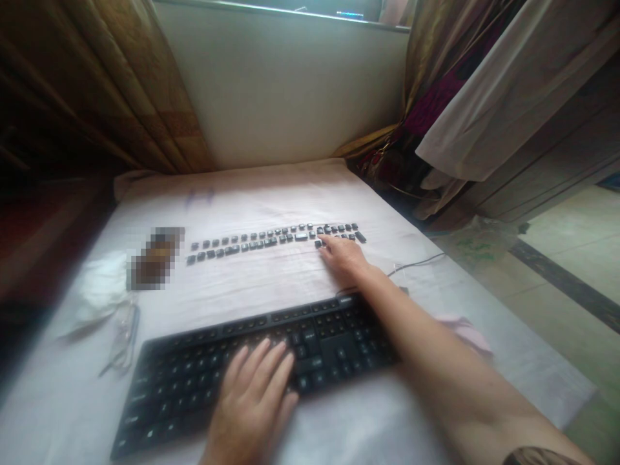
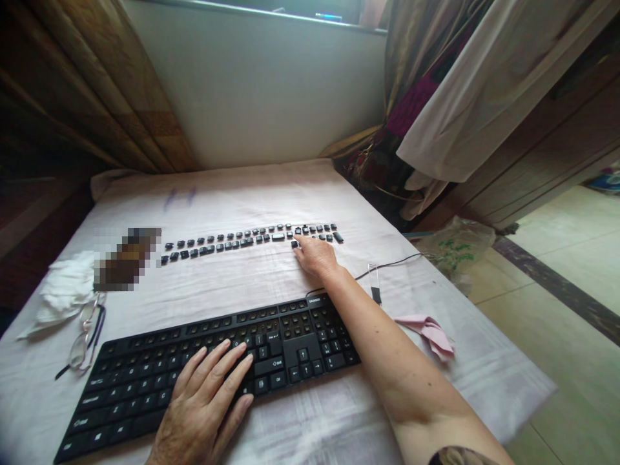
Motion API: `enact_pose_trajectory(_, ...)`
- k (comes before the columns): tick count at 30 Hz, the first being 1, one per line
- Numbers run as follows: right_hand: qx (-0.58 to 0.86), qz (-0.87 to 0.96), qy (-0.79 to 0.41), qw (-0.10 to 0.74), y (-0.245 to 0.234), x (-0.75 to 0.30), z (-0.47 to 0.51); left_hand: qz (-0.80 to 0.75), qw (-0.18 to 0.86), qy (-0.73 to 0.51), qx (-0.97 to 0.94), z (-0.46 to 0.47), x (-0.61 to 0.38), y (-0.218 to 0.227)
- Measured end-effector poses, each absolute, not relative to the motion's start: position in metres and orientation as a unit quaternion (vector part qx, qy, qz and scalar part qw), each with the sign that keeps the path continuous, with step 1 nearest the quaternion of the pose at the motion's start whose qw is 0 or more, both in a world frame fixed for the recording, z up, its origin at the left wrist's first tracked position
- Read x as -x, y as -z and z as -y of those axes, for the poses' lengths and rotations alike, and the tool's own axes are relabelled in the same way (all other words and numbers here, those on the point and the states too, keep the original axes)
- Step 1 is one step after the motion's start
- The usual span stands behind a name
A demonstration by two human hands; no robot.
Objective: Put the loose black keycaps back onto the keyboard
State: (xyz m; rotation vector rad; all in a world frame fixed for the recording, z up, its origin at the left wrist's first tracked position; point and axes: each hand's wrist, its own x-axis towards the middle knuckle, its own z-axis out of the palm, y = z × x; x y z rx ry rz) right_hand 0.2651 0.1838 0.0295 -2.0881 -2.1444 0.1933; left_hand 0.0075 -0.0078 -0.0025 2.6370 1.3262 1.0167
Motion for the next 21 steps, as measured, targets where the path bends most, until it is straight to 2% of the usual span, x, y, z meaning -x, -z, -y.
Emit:
enact_pose_trajectory(10,0.688,0.725,-0.029,0.004,-0.032,-0.255,-0.186,-0.425,0.022,-0.317,-0.848,0.008,-0.009,0.005)
enact_pose_trajectory(21,0.684,0.728,-0.029,0.037,-0.027,-0.254,-0.177,-0.420,0.009,-0.329,-0.846,0.010,-0.010,0.005)
